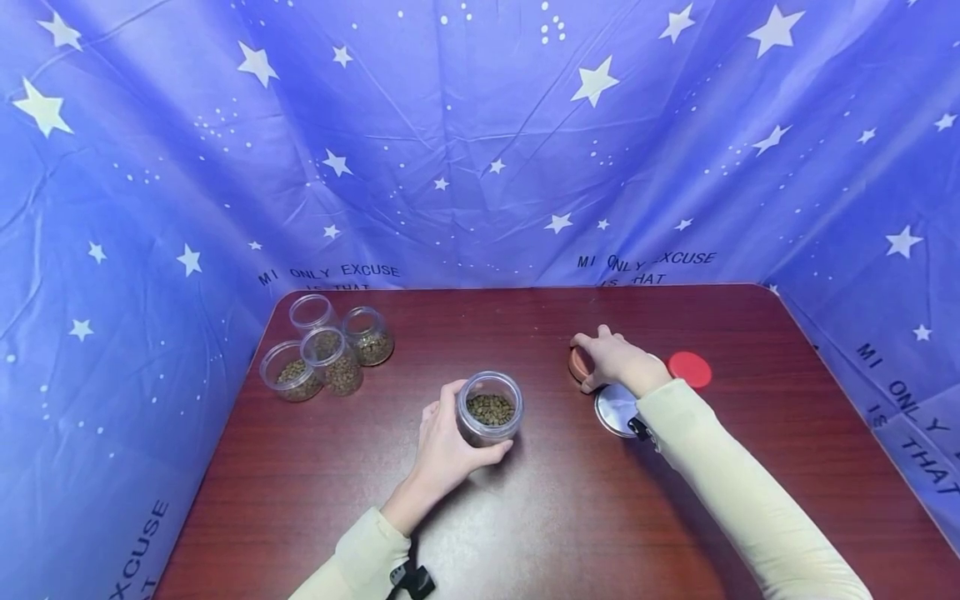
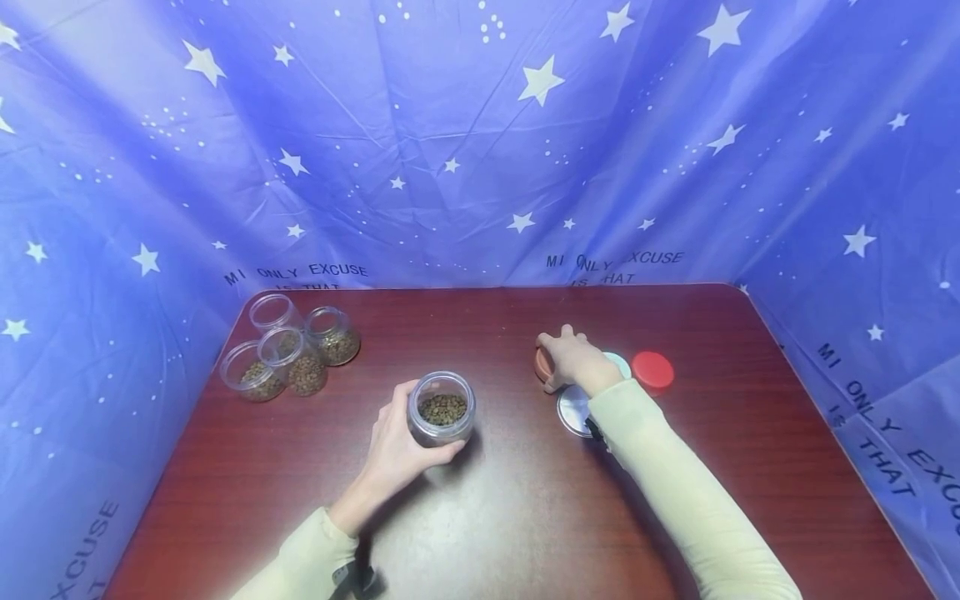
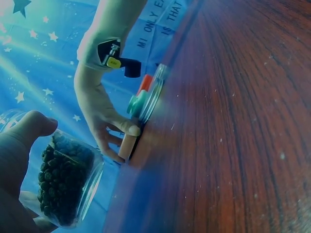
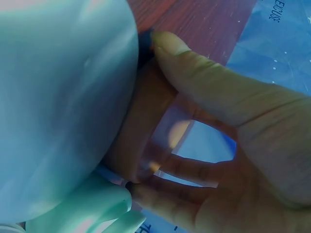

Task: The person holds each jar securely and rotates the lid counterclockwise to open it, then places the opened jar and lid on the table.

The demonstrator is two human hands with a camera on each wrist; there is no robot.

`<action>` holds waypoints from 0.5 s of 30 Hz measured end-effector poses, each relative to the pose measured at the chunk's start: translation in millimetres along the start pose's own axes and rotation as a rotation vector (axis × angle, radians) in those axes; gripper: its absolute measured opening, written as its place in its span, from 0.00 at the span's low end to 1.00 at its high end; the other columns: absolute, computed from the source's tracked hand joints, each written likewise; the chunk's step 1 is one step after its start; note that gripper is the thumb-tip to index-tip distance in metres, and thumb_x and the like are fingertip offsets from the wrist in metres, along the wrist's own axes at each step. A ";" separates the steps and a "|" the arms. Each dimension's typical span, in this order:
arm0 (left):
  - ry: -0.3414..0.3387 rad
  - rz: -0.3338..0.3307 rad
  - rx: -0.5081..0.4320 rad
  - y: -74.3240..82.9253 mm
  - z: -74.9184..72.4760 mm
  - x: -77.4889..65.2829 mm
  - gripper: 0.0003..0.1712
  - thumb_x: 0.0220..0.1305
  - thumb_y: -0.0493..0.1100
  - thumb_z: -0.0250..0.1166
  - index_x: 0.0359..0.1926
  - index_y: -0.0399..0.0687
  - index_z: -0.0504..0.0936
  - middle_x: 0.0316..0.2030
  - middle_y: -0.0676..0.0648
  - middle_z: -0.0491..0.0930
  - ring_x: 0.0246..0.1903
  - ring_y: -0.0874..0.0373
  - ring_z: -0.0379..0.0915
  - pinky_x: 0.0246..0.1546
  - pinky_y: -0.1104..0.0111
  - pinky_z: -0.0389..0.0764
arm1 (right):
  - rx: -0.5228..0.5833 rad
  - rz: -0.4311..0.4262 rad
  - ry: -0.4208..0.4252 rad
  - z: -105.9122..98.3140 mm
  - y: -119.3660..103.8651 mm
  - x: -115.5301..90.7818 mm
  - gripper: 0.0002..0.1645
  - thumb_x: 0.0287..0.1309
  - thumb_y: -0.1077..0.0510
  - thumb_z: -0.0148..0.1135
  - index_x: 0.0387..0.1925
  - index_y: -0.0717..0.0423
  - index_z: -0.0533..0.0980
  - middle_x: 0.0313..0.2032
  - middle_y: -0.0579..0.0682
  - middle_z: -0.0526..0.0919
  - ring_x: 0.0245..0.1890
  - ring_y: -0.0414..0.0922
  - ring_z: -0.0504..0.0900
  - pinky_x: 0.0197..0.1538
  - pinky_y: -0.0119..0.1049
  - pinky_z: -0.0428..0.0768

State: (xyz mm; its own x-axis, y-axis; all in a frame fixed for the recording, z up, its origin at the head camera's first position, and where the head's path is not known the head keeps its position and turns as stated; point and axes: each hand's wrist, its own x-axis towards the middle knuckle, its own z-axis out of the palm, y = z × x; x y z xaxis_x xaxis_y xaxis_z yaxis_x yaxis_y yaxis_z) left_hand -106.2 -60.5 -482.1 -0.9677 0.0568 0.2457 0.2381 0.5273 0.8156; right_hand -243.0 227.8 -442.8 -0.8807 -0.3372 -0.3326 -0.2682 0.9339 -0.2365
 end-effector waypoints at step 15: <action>0.018 -0.019 -0.012 0.5 0.3 -1.1 0.52 0.37 0.55 0.85 0.63 0.49 0.70 0.56 0.45 0.82 0.57 0.42 0.73 0.60 0.45 0.69 | -0.009 -0.047 0.119 2.3 -0.8 -5.4 0.45 0.43 0.57 0.84 0.62 0.62 0.72 0.48 0.71 0.71 0.49 0.69 0.75 0.51 0.64 0.79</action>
State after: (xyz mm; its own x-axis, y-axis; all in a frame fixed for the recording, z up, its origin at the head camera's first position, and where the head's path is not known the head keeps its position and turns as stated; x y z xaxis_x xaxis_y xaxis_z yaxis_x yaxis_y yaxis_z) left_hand -105.0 -60.0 -482.2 -0.9704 0.0317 0.2393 0.2207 0.5178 0.8265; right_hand -237.1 228.6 -442.9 -0.9069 -0.3648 -0.2110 -0.3135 0.9186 -0.2407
